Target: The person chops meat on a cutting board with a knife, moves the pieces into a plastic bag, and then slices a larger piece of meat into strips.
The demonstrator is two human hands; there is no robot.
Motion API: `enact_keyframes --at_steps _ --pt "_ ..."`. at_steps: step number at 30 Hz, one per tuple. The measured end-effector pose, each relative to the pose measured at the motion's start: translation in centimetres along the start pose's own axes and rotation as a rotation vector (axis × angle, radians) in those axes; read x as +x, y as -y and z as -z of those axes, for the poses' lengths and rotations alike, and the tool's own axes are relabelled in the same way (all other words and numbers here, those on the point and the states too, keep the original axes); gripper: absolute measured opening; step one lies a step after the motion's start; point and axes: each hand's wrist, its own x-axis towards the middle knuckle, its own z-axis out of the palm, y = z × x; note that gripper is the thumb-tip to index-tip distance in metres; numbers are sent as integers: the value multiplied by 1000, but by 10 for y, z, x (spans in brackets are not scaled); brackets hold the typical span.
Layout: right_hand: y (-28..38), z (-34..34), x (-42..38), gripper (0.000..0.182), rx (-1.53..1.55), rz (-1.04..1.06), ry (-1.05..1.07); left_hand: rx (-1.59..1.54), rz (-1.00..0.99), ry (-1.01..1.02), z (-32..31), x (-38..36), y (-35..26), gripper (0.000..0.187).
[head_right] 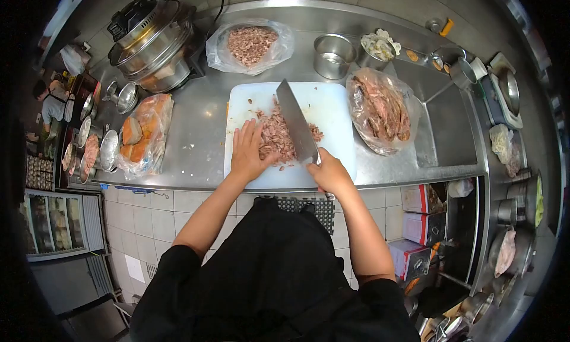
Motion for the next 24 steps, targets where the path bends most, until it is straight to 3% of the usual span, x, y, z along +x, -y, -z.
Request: enact_keyframes --at_steps 2,5,15,18,21,23,24 --pt "-11 4 -4 32 30 4 -6 65 -96 153 12 0 -12 97" --pt "-20 5 -8 22 112 26 0 132 -104 116 2 0 -7 103" --pt "-9 1 -17 22 115 13 -43 118 25 55 -28 3 -4 100" --pt "2 -6 -25 23 78 -7 -64 65 53 80 -14 5 -8 98" --pt "2 -16 -25 25 -20 7 -90 60 30 -20 -21 3 4 83" --pt "2 -25 -26 27 -96 24 -107 -215 139 -92 -32 6 23 54" --pt "3 -29 -26 28 -160 47 -102 -222 138 -90 -30 8 26 54"
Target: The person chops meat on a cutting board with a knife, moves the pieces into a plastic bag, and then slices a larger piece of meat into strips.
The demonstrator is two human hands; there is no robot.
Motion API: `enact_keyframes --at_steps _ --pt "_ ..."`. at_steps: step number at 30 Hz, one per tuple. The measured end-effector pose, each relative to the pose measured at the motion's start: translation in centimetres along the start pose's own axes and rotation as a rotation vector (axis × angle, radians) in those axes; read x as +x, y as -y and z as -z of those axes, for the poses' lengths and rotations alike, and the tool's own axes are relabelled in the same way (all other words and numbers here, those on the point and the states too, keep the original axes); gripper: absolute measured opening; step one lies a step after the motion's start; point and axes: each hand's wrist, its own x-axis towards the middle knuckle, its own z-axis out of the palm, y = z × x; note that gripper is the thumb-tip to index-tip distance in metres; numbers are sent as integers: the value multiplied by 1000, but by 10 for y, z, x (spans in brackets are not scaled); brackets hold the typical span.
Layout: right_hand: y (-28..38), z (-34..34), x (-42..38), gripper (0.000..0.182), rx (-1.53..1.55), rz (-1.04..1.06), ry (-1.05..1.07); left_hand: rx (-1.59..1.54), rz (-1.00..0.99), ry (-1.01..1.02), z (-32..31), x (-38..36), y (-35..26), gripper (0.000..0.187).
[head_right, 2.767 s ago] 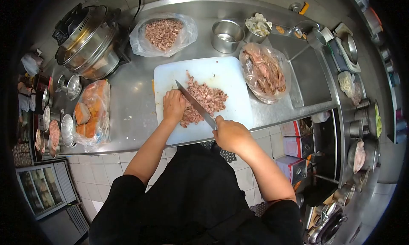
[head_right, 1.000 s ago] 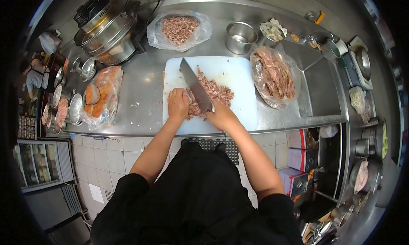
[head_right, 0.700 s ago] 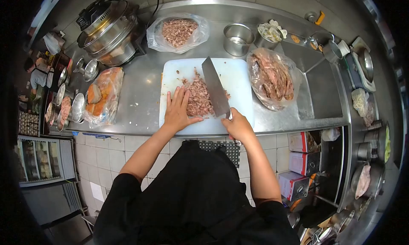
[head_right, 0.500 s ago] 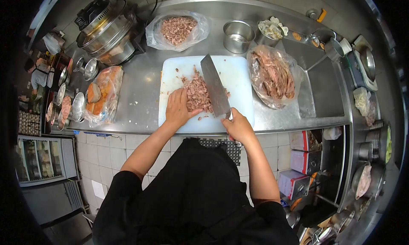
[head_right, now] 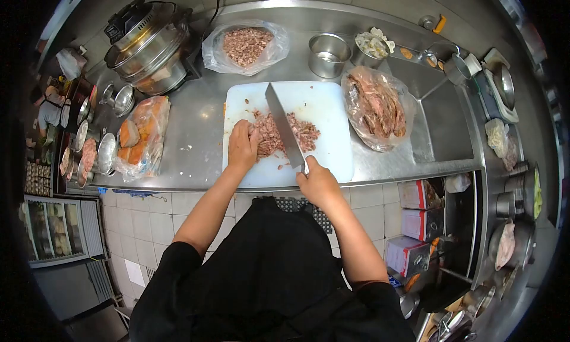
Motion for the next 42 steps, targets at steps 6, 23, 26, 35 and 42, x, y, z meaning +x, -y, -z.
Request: enact_keyframes --at_steps 6,23,26,35,42 --pt "35 -8 -18 27 -326 8 52 176 -112 95 -3 2 -1 21" --pt "32 -47 41 37 -291 57 53 134 -97 150 4 6 -4 24" --pt "72 -9 5 35 -252 -51 184 128 -115 138 2 6 -2 24" --pt "53 -53 49 38 -107 -96 115 127 -99 141 0 6 0 23" --pt "77 -31 11 31 -31 -210 262 121 -98 147 1 5 -1 23"
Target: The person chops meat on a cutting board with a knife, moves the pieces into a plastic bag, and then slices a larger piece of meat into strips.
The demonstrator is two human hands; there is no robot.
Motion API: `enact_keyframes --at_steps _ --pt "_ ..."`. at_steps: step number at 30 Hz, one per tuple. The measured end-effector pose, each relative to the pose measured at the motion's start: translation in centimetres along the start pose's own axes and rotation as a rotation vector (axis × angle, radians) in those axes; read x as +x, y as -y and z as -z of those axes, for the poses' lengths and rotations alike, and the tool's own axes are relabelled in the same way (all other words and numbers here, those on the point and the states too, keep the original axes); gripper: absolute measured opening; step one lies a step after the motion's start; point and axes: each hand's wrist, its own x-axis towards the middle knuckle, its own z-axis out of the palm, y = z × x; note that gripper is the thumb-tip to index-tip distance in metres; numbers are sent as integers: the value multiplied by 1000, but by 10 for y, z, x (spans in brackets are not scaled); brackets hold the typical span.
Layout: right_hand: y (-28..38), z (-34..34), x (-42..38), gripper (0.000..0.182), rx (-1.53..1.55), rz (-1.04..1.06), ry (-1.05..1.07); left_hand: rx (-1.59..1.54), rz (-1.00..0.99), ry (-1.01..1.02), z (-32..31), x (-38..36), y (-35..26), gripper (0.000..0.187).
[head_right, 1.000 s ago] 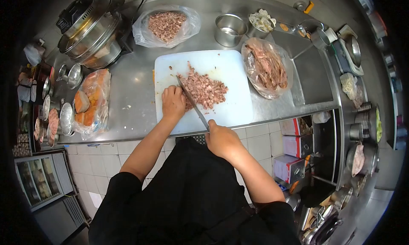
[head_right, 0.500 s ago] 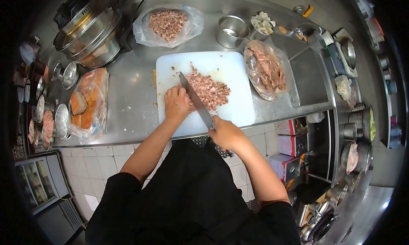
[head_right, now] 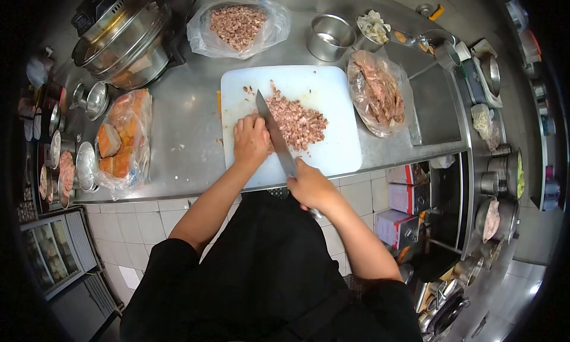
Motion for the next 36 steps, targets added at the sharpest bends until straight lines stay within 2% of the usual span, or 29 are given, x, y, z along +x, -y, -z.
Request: enact_keyframes --at_steps 2,5,6,8,10,13,16,18,20,23,27,29,33,36 --pt "-5 -25 33 32 63 11 -81 21 27 58 1 1 -1 22" --pt "-7 -24 55 34 100 95 -142 24 6 16 1 1 1 21" --pt "-10 -20 58 34 28 79 -133 21 2 12 1 2 -1 21" --pt "-10 -5 36 35 18 83 -116 6 -27 -65 1 2 1 20" --pt "9 13 -5 36 69 40 -16 -14 -4 -32 3 1 1 19" --pt "-12 -12 2 35 166 -16 17 -38 27 35 4 1 -1 20" --pt "-4 -40 47 31 192 34 -104 -29 42 85 5 -1 0 20" --pt "-6 -36 62 29 233 67 -192 -21 29 88 4 1 1 19" --pt "-8 -20 67 32 204 117 -115 -63 -14 -92 -1 0 5 18" --pt "-2 -7 40 31 121 104 -150 -198 63 -174 0 -2 9 18" --pt "0 22 -1 32 -65 121 -125 -154 64 -135 0 -4 12 16" --pt "-5 29 -10 33 -260 119 -39 -58 73 -50 1 -2 10 15" --pt "3 18 -3 32 -204 67 78 -33 71 -25 2 -1 9 15" --pt "-8 -10 41 30 -70 91 -11 -41 54 -12 1 -2 6 17"
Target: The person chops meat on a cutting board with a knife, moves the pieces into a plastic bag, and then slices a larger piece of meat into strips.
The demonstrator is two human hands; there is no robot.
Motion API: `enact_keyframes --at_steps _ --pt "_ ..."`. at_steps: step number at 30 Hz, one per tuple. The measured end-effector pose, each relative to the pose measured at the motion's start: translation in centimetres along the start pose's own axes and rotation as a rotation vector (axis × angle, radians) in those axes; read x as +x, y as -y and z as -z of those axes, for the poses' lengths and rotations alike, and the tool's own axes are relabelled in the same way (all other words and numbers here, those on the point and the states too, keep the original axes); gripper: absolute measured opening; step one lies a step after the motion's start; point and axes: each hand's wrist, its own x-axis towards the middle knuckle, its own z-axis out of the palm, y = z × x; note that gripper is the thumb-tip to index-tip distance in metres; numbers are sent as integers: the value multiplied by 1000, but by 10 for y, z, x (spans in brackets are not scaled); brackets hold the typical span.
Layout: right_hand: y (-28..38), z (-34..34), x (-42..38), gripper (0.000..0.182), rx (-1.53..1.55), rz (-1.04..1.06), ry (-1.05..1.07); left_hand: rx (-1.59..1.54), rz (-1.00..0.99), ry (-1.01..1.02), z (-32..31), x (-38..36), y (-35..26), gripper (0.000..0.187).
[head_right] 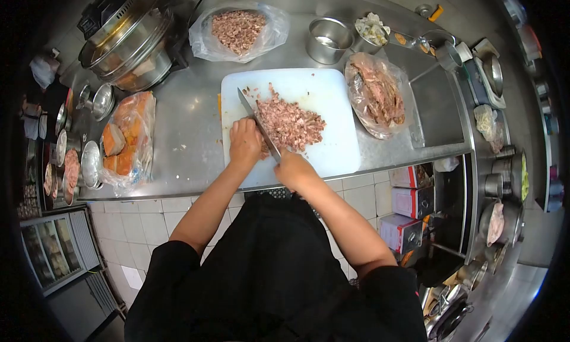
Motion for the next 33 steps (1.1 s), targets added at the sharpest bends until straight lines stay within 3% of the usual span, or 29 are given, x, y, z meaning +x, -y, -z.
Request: enact_keyframes --at_steps 4,11,13,15,17,20,24,25,30,33 --pt "6 9 11 30 -10 59 -52 24 3 15 0 0 4 18" --pt "5 18 -45 39 40 13 120 43 -23 -36 0 0 4 19" --pt "15 -4 -37 29 217 -112 39 36 -16 -13 0 0 3 18" --pt "10 -26 -8 34 232 -81 30 34 -18 4 1 -1 5 17" --pt "14 -30 10 31 271 -19 -142 46 -24 -4 -1 1 5 19" --pt "7 -12 29 29 279 7 -88 3 20 -12 -4 0 9 22" --pt "18 14 -7 30 86 31 -107 -160 18 -30 5 -2 19 25" --pt "20 22 -20 30 86 27 -110 -149 -9 -47 9 -3 17 19" --pt "31 34 -55 37 -182 -57 83 -47 2 9 12 -2 11 12" --pt "26 14 -31 39 -14 -51 61 -24 -57 -9 11 -3 12 14"
